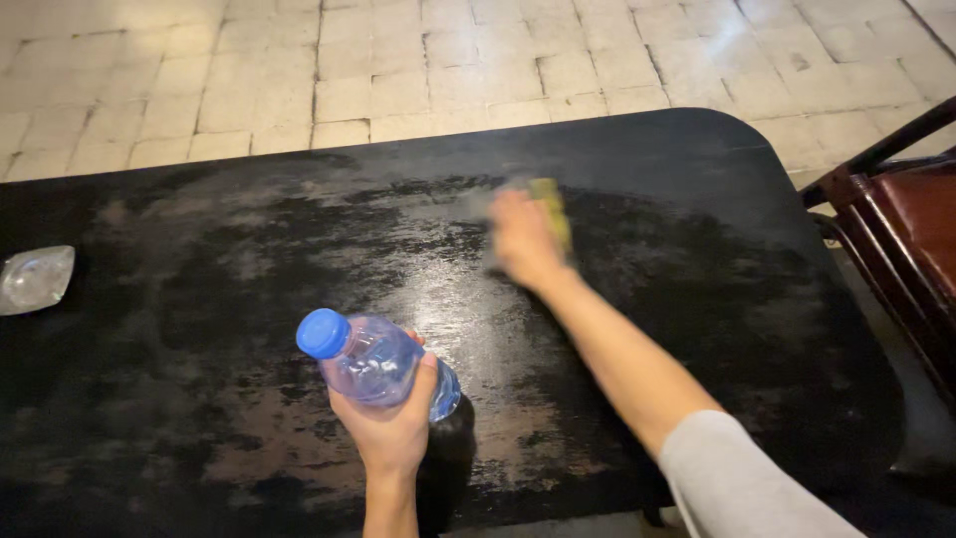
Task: The person wipes down the surface of a black table, a wooden chair armrest, and a leather chair seat using a cloth and water from a bottle.
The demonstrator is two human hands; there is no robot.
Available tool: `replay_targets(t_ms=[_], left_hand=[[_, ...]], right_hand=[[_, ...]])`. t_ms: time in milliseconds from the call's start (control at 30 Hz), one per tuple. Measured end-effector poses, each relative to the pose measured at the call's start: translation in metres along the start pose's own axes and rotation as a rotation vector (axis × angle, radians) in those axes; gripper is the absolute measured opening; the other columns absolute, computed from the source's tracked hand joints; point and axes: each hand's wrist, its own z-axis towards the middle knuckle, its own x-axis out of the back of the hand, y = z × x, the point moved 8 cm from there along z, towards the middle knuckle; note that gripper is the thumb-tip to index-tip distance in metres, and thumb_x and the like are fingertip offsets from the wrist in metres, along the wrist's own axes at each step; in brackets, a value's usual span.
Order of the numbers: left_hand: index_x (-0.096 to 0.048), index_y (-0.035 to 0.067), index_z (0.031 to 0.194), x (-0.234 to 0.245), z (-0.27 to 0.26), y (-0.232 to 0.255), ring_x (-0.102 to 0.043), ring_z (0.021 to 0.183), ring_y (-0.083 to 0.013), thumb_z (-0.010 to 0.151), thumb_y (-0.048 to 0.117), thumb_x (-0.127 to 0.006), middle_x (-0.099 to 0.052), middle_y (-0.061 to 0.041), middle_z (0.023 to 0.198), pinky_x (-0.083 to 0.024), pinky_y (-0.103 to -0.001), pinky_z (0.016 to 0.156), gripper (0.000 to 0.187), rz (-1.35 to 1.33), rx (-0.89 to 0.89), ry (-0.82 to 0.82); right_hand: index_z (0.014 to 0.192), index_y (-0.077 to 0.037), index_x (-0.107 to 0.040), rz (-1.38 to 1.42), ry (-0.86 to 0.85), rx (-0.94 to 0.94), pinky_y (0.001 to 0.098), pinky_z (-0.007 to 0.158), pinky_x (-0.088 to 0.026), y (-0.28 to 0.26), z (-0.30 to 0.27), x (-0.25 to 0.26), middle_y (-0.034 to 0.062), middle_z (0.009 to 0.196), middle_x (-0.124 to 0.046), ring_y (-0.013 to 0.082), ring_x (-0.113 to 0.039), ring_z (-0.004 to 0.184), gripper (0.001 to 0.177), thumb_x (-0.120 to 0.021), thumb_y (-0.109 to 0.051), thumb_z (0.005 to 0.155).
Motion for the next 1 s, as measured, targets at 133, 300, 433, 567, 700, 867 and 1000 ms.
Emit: replay_targets(t_ms=[133, 300, 433, 567, 700, 867, 1000], left_hand=[[-0.049, 0.003, 0.131, 0.005, 0.003, 0.003, -0.071, 0.1, -0.0179, 0.078, -0.002, -0.082, -0.068, -0.009, 0.109, -0.06, -0.034, 0.091, 0.062, -0.023, -0.065, -0.017], [-0.047, 0.006, 0.136, 0.02, 0.011, -0.004, -0.071, 0.1, -0.0182, 0.08, -0.003, -0.08, -0.068, -0.01, 0.107, -0.06, -0.034, 0.093, 0.066, -0.129, -0.036, 0.02], [-0.048, 0.005, 0.132, 0.01, 0.005, 0.0, -0.071, 0.101, -0.0174, 0.079, 0.0, -0.082, -0.067, -0.008, 0.111, -0.059, -0.033, 0.092, 0.063, -0.028, -0.095, -0.022], [-0.053, 0.004, 0.125, -0.03, -0.021, 0.021, -0.064, 0.102, -0.0191, 0.078, 0.003, -0.086, -0.063, -0.009, 0.112, -0.053, -0.033, 0.093, 0.057, 0.181, -0.239, -0.129], [-0.052, 0.006, 0.123, -0.085, -0.049, 0.03, -0.067, 0.096, -0.0165, 0.067, 0.008, -0.084, -0.067, -0.009, 0.107, -0.055, -0.033, 0.085, 0.064, 0.302, -0.123, -0.277], [-0.056, 0.012, 0.127, -0.156, -0.087, 0.059, -0.073, 0.096, -0.0271, 0.065, 0.009, -0.08, -0.075, -0.014, 0.103, -0.057, -0.039, 0.084, 0.067, 0.529, -0.146, -0.607], [-0.053, 0.011, 0.129, -0.186, -0.102, 0.085, -0.065, 0.101, -0.0449, 0.063, 0.012, -0.082, -0.07, -0.021, 0.114, -0.052, -0.051, 0.083, 0.072, 0.851, -0.378, -0.848]], right_hand=[[0.132, -0.005, -0.063, 0.453, -0.129, 0.443, 0.0493, 0.103, -0.041, -0.128, -0.044, -0.004, 0.0183, 0.132, -0.063, 0.0371, -0.057, 0.121, 0.036, -0.054, -0.014, 0.099], [0.14, -0.002, -0.059, 0.438, -0.084, 0.439, 0.049, 0.109, -0.037, -0.108, -0.099, 0.055, 0.0187, 0.143, -0.059, 0.037, -0.053, 0.133, 0.04, -0.054, -0.022, 0.106], [0.14, -0.004, -0.057, 0.179, -0.028, 0.26, 0.0467, 0.11, -0.036, -0.056, -0.151, 0.131, 0.0165, 0.143, -0.058, 0.0349, -0.052, 0.133, 0.042, -0.052, -0.024, 0.104], [0.14, -0.006, -0.056, -0.074, 0.038, 0.076, 0.0444, 0.11, -0.036, -0.005, -0.197, 0.195, 0.0143, 0.143, -0.058, 0.0328, -0.051, 0.132, 0.043, -0.051, -0.027, 0.103], [0.141, -0.008, -0.055, -0.195, 0.091, -0.016, 0.0421, 0.11, -0.036, 0.021, -0.225, 0.23, 0.0122, 0.142, -0.057, 0.0307, -0.05, 0.132, 0.045, -0.05, -0.03, 0.101], [0.136, -0.011, -0.057, -0.102, 0.133, -0.042, 0.0396, 0.107, -0.039, 0.015, -0.224, 0.271, 0.0087, 0.137, -0.059, 0.0283, -0.053, 0.128, 0.045, -0.051, -0.033, 0.098], [0.123, -0.017, -0.067, 0.175, 0.122, -0.12, 0.0391, 0.098, -0.048, -0.002, -0.225, 0.298, 0.0047, 0.123, -0.069, 0.0273, -0.062, 0.116, 0.037, -0.058, -0.035, 0.092]])
